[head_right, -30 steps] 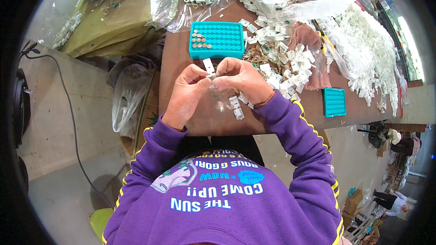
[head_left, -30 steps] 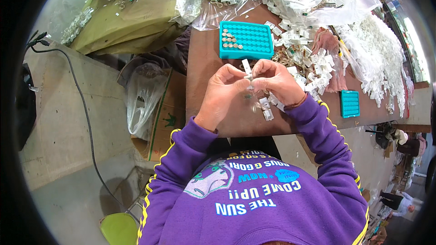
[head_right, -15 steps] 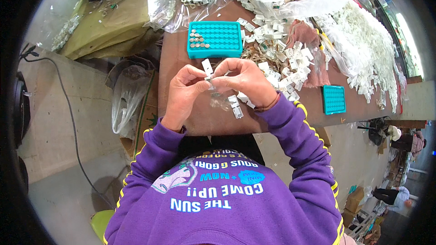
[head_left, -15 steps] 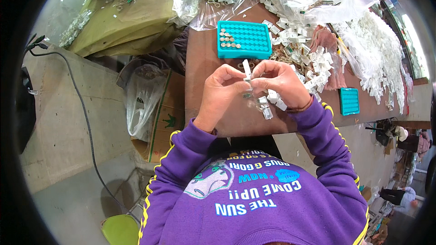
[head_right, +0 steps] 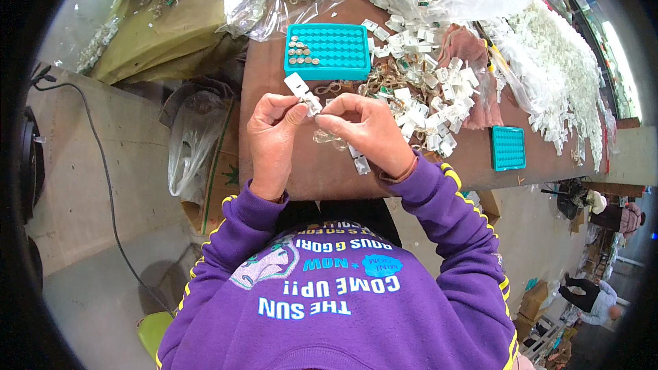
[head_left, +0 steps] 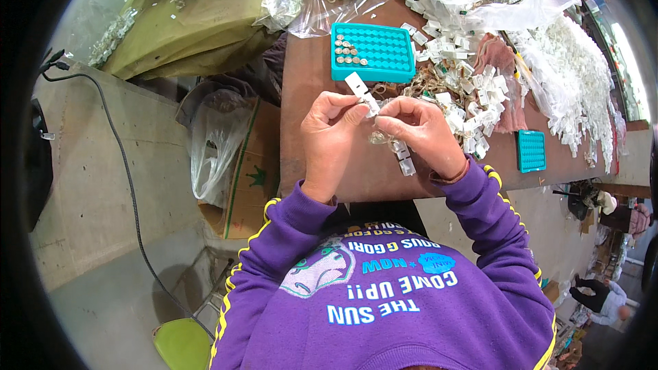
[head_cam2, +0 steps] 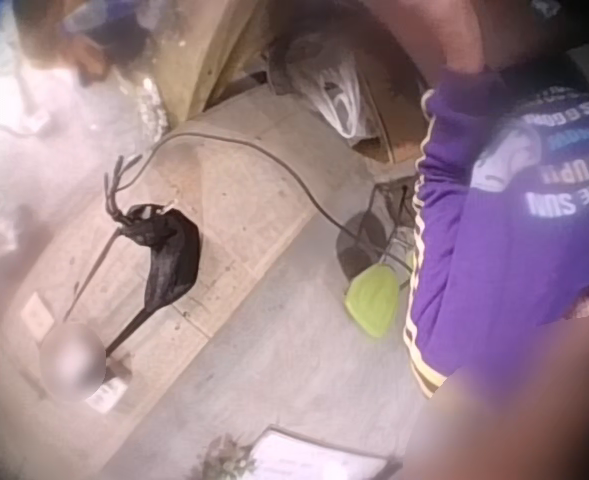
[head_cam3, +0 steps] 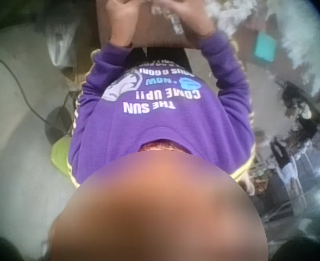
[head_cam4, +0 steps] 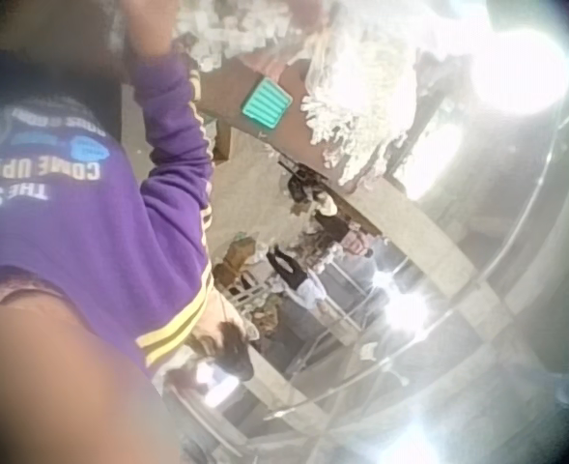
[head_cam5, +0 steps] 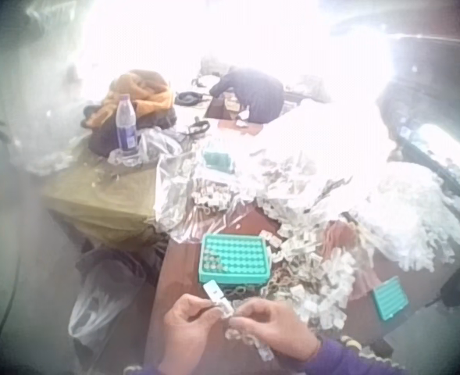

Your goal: The person repeatedly picks small white plastic connectors and green circuit boards from a pile on the table, inserts the boards into the connectors, and places the assembled units into a teal tray. The person continues this cycle throughout the clip, filling the tray with finished assemblies.

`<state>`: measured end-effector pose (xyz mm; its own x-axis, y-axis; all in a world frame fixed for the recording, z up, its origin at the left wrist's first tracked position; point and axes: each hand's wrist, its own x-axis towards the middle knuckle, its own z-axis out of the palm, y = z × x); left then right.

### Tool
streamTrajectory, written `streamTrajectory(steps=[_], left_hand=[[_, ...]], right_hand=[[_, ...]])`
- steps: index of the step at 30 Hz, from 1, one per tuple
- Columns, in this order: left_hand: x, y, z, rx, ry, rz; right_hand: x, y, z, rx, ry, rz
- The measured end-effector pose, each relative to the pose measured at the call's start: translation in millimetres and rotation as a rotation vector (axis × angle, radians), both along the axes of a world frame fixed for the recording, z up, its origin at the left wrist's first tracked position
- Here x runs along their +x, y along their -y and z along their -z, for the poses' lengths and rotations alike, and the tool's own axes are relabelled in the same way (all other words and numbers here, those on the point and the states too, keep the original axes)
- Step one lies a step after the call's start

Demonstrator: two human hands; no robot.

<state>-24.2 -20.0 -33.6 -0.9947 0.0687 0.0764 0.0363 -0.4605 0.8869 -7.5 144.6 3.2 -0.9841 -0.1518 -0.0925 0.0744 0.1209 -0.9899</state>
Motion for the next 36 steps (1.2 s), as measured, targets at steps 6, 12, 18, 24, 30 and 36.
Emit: streamTrajectory(steps=[6,12,18,24,30,36], left_hand=[[3.9,-0.5,-1.0,-0.086,-0.026,-0.035],[6.5,-0.6,-1.6,-0.078,-0.03,-0.039],[10.7,-9.3,0.9,0.242,0.22,0.003],[7.9,-8.9,6.3,0.405,0.356,0.129],[-12.1,-11.1,13.6,0.487,0.305,0.055],[-23.7,2.4,26.9,0.526,0.299,0.118]], right_hand=[[9.4,10.8,-9.8,0.209,-0.138,0.097],[7.2,14.6,-17.0,0.4,-0.301,0.121],[13.2,26.4,-4.3,0.429,-0.427,0.153],[14.0,26.8,-0.3,0.317,-0.344,0.179],[-23.3,3.0,-13.0,0.502,-0.528,0.169],[-82.4,2.3,7.1,0.991,-0.823,0.167]])
